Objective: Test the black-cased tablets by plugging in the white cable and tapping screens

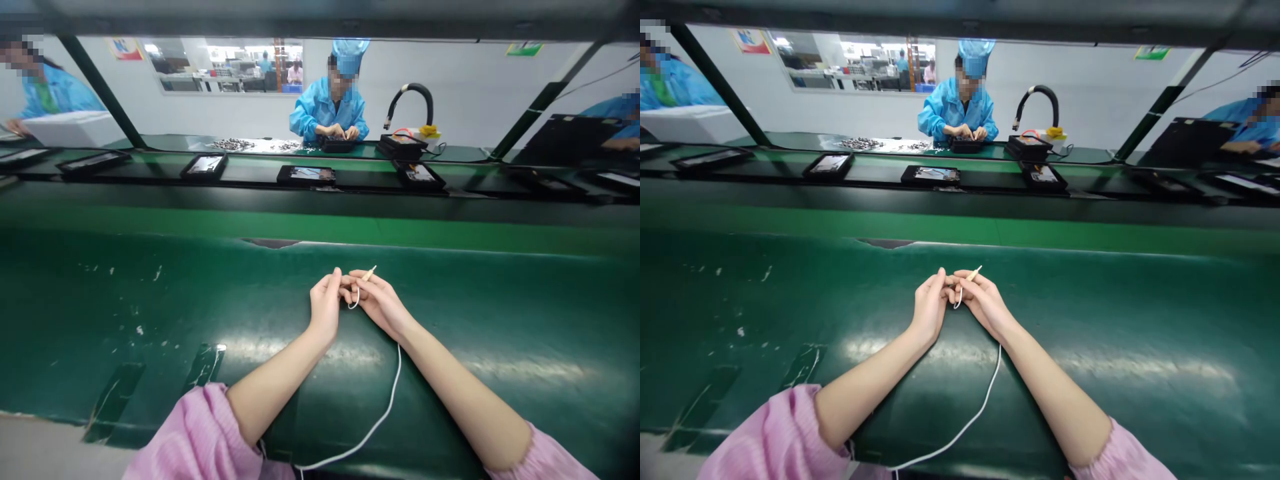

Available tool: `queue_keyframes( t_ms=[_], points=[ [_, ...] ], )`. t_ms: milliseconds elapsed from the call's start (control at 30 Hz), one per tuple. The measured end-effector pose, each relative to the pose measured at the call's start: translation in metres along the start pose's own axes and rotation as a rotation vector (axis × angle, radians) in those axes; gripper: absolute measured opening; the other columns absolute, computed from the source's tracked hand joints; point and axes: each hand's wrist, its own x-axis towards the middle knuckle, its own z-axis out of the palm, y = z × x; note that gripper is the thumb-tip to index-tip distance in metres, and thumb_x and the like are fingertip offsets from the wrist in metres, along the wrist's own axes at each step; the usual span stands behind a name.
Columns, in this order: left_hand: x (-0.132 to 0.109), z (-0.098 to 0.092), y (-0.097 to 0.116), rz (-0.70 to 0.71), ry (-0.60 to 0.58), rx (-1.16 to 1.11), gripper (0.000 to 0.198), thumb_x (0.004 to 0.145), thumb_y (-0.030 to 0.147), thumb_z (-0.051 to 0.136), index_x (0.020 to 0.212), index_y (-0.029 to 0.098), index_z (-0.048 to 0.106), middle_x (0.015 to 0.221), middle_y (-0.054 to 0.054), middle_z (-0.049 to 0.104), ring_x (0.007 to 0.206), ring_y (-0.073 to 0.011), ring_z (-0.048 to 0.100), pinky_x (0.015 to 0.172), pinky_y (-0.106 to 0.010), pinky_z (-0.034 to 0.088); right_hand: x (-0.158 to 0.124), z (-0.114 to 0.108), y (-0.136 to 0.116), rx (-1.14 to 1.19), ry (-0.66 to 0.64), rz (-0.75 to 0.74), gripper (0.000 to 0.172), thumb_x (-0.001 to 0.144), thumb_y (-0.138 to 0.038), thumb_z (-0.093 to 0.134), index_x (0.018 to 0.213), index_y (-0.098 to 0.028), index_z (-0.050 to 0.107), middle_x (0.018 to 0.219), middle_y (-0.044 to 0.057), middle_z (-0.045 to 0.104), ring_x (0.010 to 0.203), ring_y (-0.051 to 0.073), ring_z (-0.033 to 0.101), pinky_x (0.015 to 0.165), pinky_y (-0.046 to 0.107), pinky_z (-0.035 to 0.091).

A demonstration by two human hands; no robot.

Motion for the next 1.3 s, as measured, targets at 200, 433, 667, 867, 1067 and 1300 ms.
queue_keyframes(
  t_ms=[200,433,667,867,1067,1300],
  points=[
    [-0.0019,0.0019,0.0025,0.017,-0.022,0.053,0.050,0.065,0.060,0.074,0.051,0.017,0.054,0.047,0.002,0.052,0.045,-0.0087,0.046,0.050,-0.022,0.038,0.0010,0.0000,0.0023,0.192,0.018,0.062,0.024,0.067,-0.030,0.080,0.085,-0.020,0.067,0.065,-0.002,0.058,0.059,0.014,0.057,0.059,0.029,0.050],
    [-0.0084,0.0056,0.0047,0.021,-0.092,0.134,0.043,0.069,0.058,0.072,0.056,0.018,0.062,0.045,0.000,0.055,0.047,-0.0131,0.050,0.054,-0.026,0.043,0.0000,-0.0024,0.0023,0.250,0.080,0.108,0.008,0.075,-0.026,0.067,0.082,-0.024,0.065,0.060,-0.005,0.049,0.044,0.011,0.041,0.050,0.029,0.048],
    [-0.0074,0.0048,0.0049,0.037,-0.081,0.148,0.047,0.068,0.058,0.072,0.049,0.019,0.055,0.046,0.000,0.054,0.049,-0.0135,0.051,0.053,-0.026,0.042,0.0000,-0.0069,0.0061,0.217,0.071,0.090,0.011,0.074,-0.028,0.072,0.082,-0.024,0.066,0.051,-0.007,0.039,0.043,0.012,0.038,0.055,0.031,0.049],
    [-0.0064,0.0028,0.0033,0.037,-0.070,0.142,0.047,0.069,0.058,0.072,0.050,0.018,0.056,0.049,-0.001,0.057,0.050,-0.0125,0.049,0.052,-0.025,0.041,-0.0011,-0.0061,0.0059,0.207,0.077,0.093,0.022,0.067,-0.031,0.081,0.083,-0.024,0.067,0.052,-0.008,0.041,0.047,0.012,0.042,0.056,0.030,0.048],
    [-0.0065,0.0024,0.0035,0.034,-0.085,0.124,0.047,0.069,0.057,0.073,0.050,0.018,0.055,0.049,-0.002,0.058,0.049,-0.0124,0.049,0.054,-0.026,0.043,-0.0009,-0.0054,0.0086,0.195,0.050,0.055,0.026,0.068,-0.034,0.084,0.084,-0.023,0.065,0.049,-0.008,0.041,0.047,0.012,0.041,0.054,0.029,0.047],
    [-0.0050,0.0017,0.0021,0.030,-0.074,0.099,0.048,0.069,0.055,0.074,0.049,0.017,0.054,0.047,0.000,0.056,0.050,-0.0116,0.050,0.054,-0.024,0.043,-0.0006,-0.0005,0.0071,0.228,0.109,0.045,0.035,0.059,-0.032,0.090,0.083,-0.020,0.067,0.053,-0.007,0.048,0.045,0.009,0.041,0.052,0.028,0.047]
  ],
)
